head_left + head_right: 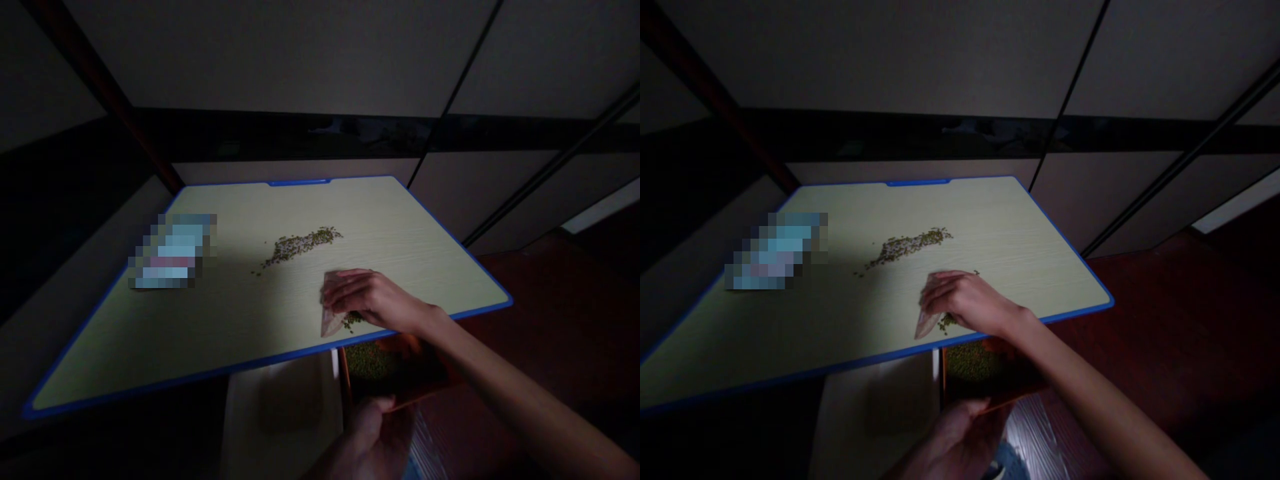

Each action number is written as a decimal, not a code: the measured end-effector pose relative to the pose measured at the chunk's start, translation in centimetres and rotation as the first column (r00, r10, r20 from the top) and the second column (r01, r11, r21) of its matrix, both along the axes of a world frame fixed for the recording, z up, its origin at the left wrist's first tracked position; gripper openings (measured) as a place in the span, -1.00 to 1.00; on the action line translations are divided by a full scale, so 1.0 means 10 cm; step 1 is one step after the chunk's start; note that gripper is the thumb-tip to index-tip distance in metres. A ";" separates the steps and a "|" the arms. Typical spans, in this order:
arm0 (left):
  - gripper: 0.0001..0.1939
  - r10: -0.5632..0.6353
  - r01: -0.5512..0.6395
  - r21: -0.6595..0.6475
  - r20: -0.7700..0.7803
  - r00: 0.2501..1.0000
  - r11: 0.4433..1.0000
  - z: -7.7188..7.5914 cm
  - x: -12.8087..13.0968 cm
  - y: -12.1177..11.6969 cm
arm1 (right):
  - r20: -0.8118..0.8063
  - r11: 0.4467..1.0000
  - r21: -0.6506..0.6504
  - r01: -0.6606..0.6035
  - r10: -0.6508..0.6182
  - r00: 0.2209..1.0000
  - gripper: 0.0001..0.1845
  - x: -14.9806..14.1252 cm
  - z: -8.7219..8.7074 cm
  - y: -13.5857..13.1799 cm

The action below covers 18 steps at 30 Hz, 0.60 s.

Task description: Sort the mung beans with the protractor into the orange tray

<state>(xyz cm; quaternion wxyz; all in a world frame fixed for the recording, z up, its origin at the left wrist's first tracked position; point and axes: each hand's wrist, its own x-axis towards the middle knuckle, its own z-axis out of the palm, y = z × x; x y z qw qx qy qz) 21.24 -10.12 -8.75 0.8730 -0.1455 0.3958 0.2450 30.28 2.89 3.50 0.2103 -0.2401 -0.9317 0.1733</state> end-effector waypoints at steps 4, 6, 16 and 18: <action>-0.95 0.002 -0.002 -0.124 0.003 1.000 0.992 0.13 -0.02 0.04 | -0.024 1.000 0.016 0.005 -0.005 1.000 -0.68 0.14 0.00 -0.03; -0.94 -0.017 0.012 -0.180 -0.028 0.999 0.984 0.22 -0.01 0.06 | -0.031 0.999 0.028 0.017 -0.016 0.999 -0.73 0.22 0.00 -0.05; -0.79 0.010 -0.052 -0.267 -0.157 0.988 0.962 0.56 0.02 0.09 | 0.001 0.995 0.027 0.099 -0.099 0.995 -0.75 0.51 -0.02 -0.11; -0.77 0.058 -0.102 -0.253 -0.177 0.983 0.962 0.51 0.03 0.05 | 0.002 0.995 0.025 0.093 -0.093 0.996 -0.77 0.56 -0.04 -0.10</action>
